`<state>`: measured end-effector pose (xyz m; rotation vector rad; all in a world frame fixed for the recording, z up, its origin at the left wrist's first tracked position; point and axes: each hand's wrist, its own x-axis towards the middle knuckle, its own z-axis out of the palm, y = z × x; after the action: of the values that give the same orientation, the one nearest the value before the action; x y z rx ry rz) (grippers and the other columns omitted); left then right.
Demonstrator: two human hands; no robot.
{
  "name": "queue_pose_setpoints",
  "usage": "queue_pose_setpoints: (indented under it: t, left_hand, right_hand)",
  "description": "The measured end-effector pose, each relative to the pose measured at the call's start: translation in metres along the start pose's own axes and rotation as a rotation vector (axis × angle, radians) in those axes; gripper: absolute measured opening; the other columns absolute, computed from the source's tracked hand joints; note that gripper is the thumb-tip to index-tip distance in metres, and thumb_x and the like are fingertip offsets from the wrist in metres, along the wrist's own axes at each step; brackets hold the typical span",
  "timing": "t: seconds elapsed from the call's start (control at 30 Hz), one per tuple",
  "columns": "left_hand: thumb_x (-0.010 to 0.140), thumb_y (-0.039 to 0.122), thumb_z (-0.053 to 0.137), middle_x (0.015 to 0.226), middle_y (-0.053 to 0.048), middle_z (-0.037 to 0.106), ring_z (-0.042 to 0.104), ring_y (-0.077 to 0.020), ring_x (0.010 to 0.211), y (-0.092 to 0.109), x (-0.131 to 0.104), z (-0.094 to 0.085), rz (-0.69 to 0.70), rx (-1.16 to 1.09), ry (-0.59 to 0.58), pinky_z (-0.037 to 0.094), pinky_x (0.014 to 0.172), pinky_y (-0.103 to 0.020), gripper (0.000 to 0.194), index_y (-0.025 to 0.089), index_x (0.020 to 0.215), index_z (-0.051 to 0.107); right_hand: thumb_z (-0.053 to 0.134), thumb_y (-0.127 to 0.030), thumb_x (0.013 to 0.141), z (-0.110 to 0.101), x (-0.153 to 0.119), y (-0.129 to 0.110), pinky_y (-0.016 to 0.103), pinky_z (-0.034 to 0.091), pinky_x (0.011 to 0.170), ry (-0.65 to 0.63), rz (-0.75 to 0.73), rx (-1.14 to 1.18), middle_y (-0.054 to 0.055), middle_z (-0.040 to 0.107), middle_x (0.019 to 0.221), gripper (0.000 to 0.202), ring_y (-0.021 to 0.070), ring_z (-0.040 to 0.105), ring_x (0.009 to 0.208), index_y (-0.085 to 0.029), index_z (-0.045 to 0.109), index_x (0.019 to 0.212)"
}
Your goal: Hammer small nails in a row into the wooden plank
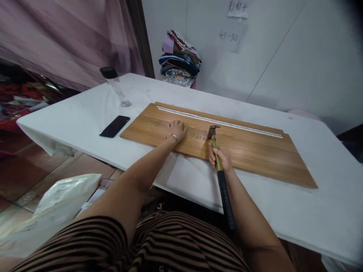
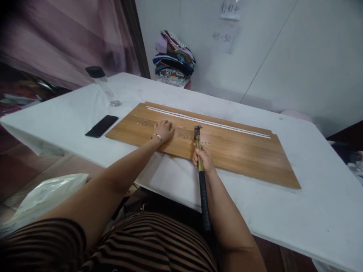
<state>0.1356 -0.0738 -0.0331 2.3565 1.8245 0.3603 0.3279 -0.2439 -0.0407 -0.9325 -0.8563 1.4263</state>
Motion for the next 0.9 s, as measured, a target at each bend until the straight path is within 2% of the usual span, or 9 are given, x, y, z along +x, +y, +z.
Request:
queue_pose_setpoints:
  t: [0.47, 0.9]
  left_hand:
    - [0.098, 0.041, 0.04, 0.145, -0.012, 0.058, 0.045, -0.0301, 0.136, -0.0004, 0.0006, 0.0003, 0.003, 0.008, 0.002, 0.033, 0.113, -0.049, 0.043, 0.022, 0.125, 0.067]
    - [0.097, 0.041, 0.04, 0.148, -0.011, 0.057, 0.045, -0.0295, 0.137, -0.0014, 0.0017, 0.0028, -0.008, -0.005, 0.017, 0.033, 0.113, -0.049, 0.045, 0.022, 0.127, 0.067]
  right_hand:
    - [0.071, -0.044, 0.079, -0.0034, 0.0013, 0.0014, 0.023, 0.031, 0.032, -0.021, 0.011, 0.007, -0.012, 0.049, 0.05, 0.044, 0.0114, 0.046, 0.035, -0.02, 0.055, 0.112]
    - [0.073, -0.046, 0.077, -0.0022, 0.0002, 0.0007, 0.023, 0.03, 0.031, -0.017, -0.013, 0.007, -0.012, 0.05, 0.05, 0.048, 0.0113, 0.045, 0.035, -0.02, 0.055, 0.113]
